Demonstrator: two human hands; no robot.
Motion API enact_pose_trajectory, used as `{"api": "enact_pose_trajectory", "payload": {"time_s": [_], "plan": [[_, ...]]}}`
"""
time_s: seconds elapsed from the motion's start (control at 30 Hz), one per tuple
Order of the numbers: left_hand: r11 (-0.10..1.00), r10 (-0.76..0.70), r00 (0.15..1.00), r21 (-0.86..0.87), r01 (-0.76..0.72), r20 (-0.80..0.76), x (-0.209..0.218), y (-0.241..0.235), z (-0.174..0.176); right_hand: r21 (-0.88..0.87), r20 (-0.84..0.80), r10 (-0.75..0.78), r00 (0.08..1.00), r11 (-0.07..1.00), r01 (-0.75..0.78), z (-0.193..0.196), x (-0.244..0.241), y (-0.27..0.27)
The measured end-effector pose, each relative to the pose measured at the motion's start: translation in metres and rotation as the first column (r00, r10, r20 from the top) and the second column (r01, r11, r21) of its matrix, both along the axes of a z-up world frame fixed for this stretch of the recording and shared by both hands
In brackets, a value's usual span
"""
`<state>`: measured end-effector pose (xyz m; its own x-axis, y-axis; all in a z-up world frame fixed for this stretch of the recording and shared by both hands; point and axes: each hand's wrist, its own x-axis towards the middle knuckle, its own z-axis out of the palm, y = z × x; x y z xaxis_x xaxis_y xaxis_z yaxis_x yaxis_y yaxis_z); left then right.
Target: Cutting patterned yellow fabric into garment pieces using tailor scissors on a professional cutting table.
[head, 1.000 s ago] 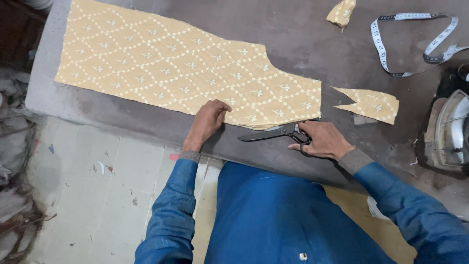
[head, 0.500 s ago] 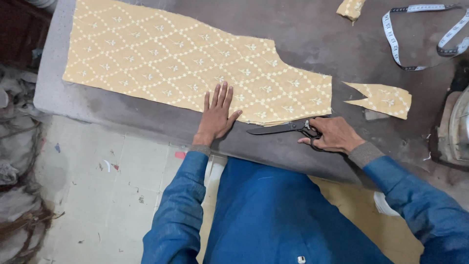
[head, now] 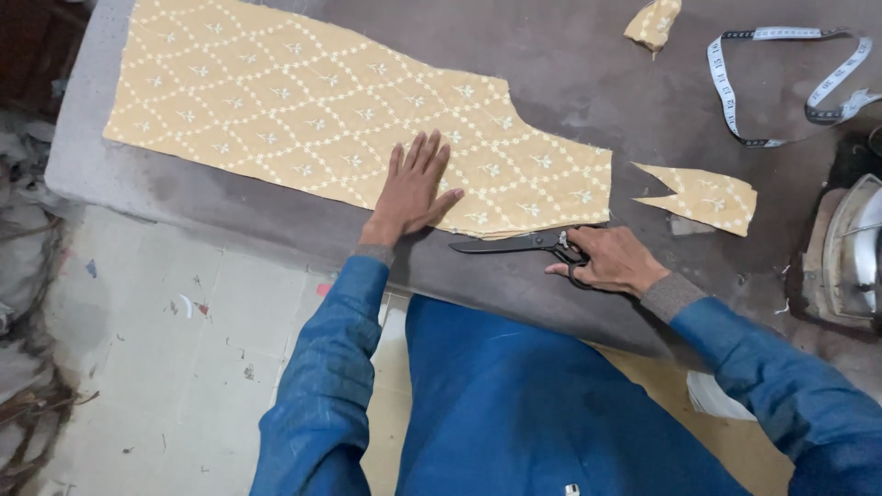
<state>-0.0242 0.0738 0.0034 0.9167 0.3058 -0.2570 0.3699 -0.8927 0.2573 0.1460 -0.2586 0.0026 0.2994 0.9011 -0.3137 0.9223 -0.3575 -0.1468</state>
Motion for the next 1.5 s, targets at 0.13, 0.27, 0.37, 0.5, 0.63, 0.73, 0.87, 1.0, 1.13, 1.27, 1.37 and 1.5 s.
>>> {"api": "enact_pose_trajectory", "payload": {"time_s": [0.13, 0.27, 0.37, 0.5, 0.63, 0.73, 0.87, 1.0, 1.13, 1.27, 1.37, 1.5], "plan": [[0.999, -0.029, 0.998, -0.036, 0.026, -0.062, 0.03, -0.003, 0.01, 0.05, -0.037, 0.003, 0.999, 0.999, -0.001, -0.004, 0.001, 0.0], [0.997, -0.068, 0.987, 0.01, 0.07, -0.144, 0.035, -0.001, -0.002, 0.102, -0.067, 0.018, 0.998, 0.995, -0.011, -0.01, 0.004, -0.001], [0.998, -0.064, 0.984, -0.013, 0.062, -0.166, 0.034, -0.002, -0.003, 0.138, -0.06, 0.033, 0.998, 0.99, -0.024, -0.016, 0.004, -0.004], [0.998, -0.058, 0.985, -0.027, 0.054, -0.165, 0.035, 0.002, -0.002, 0.124, -0.07, 0.035, 0.997, 0.992, -0.027, -0.011, 0.008, 0.002], [0.998, -0.062, 0.984, -0.016, 0.06, -0.169, 0.035, 0.001, -0.008, 0.065, -0.037, 0.034, 0.999, 0.997, -0.032, -0.012, 0.006, 0.0], [0.999, -0.049, 0.986, -0.016, 0.047, -0.16, 0.035, 0.001, -0.011, 0.072, -0.027, 0.042, 0.999, 0.997, -0.04, -0.013, 0.007, 0.0], [0.999, -0.046, 0.986, -0.009, 0.045, -0.158, 0.035, 0.001, -0.011, 0.106, -0.063, 0.049, 0.997, 0.993, -0.042, -0.019, 0.008, -0.001], [0.999, -0.046, 0.987, -0.023, 0.043, -0.156, 0.036, 0.002, -0.013, 0.098, -0.011, 0.042, 0.999, 0.994, -0.041, -0.021, 0.007, -0.002], [0.999, -0.043, 0.988, -0.016, 0.042, -0.15, 0.036, 0.002, -0.016, 0.106, 0.007, 0.047, 0.999, 0.993, -0.048, -0.024, 0.005, -0.004], [0.999, -0.045, 0.988, -0.021, 0.042, -0.147, 0.035, 0.002, -0.016, 0.124, -0.028, 0.034, 0.999, 0.992, -0.031, -0.024, 0.003, -0.006], [0.999, -0.039, 0.989, -0.037, 0.033, -0.145, 0.036, 0.002, -0.015, 0.168, -0.018, 0.047, 0.999, 0.985, -0.043, -0.026, 0.004, -0.007], [0.999, -0.04, 0.989, -0.033, 0.036, -0.144, 0.035, 0.002, -0.016, 0.161, -0.044, 0.031, 0.999, 0.987, -0.023, -0.024, 0.001, -0.007]]}}
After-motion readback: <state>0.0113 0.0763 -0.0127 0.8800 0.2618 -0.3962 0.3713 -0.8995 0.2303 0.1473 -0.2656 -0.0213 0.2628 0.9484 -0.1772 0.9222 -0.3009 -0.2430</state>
